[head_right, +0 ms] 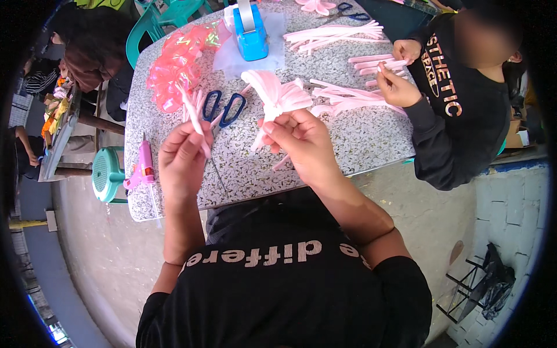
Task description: The person assembles pink ribbon petals into a flower shape by applying glue with a hot glue gun and attaching them to a wire. They pick up petals from the table, apply adhesive to the base, and press them onto the floral structure while using scissors to cut materials.
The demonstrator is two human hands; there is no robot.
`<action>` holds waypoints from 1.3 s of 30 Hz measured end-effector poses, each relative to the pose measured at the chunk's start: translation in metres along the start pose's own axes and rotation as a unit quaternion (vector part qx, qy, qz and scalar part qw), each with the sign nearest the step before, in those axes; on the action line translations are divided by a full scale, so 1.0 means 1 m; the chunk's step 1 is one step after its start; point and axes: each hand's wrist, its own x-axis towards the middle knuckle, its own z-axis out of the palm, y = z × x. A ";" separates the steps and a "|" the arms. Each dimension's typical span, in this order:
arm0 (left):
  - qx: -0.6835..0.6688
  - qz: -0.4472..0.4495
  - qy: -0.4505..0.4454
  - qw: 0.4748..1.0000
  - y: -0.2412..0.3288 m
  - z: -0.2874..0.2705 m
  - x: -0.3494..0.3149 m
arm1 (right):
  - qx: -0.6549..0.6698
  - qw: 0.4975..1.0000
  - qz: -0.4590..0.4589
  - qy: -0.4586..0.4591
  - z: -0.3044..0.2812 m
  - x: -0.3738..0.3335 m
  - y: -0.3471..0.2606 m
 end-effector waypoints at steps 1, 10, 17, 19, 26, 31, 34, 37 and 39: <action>0.004 -0.018 -0.028 0.999 -0.001 0.001 -0.003 | -0.010 1.000 -0.006 0.007 0.003 -0.001 -0.001; -0.066 -0.049 -0.081 0.993 -0.012 0.021 -0.016 | -0.112 0.993 -0.023 -0.008 0.009 -0.006 -0.014; 0.236 0.222 -0.009 0.946 -0.022 0.026 -0.015 | -0.081 0.992 -0.093 0.003 0.016 -0.008 -0.011; 0.138 0.131 0.055 0.980 -0.023 0.033 -0.019 | -0.127 0.983 -0.133 -0.023 0.017 -0.007 -0.012; 0.220 0.261 0.066 0.938 -0.026 0.040 -0.014 | -0.111 0.979 -0.169 -0.021 0.019 -0.004 -0.009; 0.189 0.237 0.062 0.951 -0.035 0.040 -0.015 | -0.120 0.979 -0.166 -0.017 0.021 -0.005 -0.010; 0.173 0.245 0.051 0.953 -0.035 0.040 -0.014 | -0.132 0.984 -0.120 -0.023 0.022 -0.010 -0.017; 0.190 0.255 0.041 0.947 -0.034 0.040 -0.016 | -0.115 0.987 -0.111 -0.027 0.026 -0.013 -0.023; 0.133 0.232 0.032 0.963 -0.035 0.039 -0.016 | -0.104 0.987 -0.120 -0.033 0.024 -0.012 -0.021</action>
